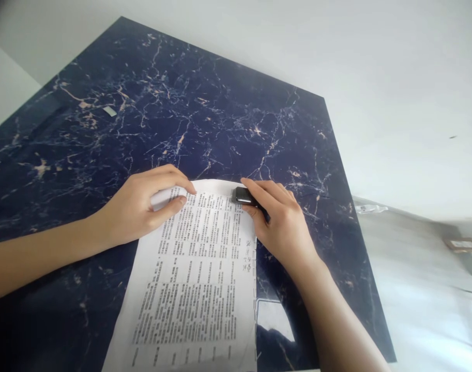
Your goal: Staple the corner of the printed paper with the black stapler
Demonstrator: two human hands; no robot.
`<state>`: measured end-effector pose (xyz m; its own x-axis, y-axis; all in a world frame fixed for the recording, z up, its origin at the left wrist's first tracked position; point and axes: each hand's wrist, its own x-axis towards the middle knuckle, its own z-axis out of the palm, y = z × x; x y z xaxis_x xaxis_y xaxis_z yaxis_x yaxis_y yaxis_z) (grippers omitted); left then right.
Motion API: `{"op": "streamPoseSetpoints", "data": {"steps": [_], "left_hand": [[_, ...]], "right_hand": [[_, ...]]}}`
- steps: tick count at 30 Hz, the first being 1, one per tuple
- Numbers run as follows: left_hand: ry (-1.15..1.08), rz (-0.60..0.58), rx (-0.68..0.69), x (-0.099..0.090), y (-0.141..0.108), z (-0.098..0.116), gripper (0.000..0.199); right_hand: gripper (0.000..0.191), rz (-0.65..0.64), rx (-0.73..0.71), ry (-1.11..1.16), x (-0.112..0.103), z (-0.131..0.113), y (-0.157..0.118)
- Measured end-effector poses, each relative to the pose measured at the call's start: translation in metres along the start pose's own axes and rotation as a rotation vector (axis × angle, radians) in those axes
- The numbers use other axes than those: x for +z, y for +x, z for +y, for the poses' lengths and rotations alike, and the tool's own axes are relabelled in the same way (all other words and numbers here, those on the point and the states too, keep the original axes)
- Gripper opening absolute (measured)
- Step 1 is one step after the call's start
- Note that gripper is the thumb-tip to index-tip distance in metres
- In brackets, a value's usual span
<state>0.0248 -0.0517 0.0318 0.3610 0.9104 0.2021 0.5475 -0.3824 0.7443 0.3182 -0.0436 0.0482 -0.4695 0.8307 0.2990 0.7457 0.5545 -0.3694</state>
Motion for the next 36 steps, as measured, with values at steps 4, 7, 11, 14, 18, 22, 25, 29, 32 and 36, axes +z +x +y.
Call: {"op": "streamPoseSetpoints", "data": {"steps": [4,7,11,14,18,22,25,29,32,36], "left_hand": [[0.002,-0.002,0.005,0.0,0.0,0.0,0.02],[0.003,-0.001,0.008,0.0,0.001,-0.001,0.021],[0.002,-0.003,-0.001,0.0,0.001,-0.001,0.021],[0.009,-0.001,-0.011,0.001,0.001,0.0,0.02],[0.012,-0.004,-0.02,0.001,0.001,0.001,0.021],[0.002,-0.007,-0.01,0.001,0.001,0.0,0.02],[-0.003,0.001,0.002,0.002,0.001,-0.001,0.02],[0.0,0.003,0.007,0.002,0.002,-0.001,0.02],[0.005,0.002,0.011,0.001,0.002,-0.002,0.019],[0.013,0.005,0.007,0.001,0.002,-0.002,0.019]], "right_hand": [[0.045,0.001,0.003,-0.035,0.002,-0.002,-0.001],[0.046,-0.011,0.028,-0.057,0.003,-0.005,-0.001],[0.047,-0.031,0.051,-0.083,0.002,-0.009,-0.001],[0.047,-0.03,0.063,-0.106,0.003,-0.012,-0.001],[0.045,-0.05,0.062,-0.148,0.004,-0.014,0.0],[0.044,-0.068,0.063,-0.201,0.004,-0.015,0.0],[0.044,-0.079,0.041,-0.239,0.004,-0.016,0.0],[0.046,-0.105,-0.006,-0.291,0.006,-0.02,0.001],[0.046,-0.102,-0.017,-0.316,0.009,-0.021,0.002],[0.044,-0.061,-0.003,-0.279,0.01,-0.019,0.001]]}}
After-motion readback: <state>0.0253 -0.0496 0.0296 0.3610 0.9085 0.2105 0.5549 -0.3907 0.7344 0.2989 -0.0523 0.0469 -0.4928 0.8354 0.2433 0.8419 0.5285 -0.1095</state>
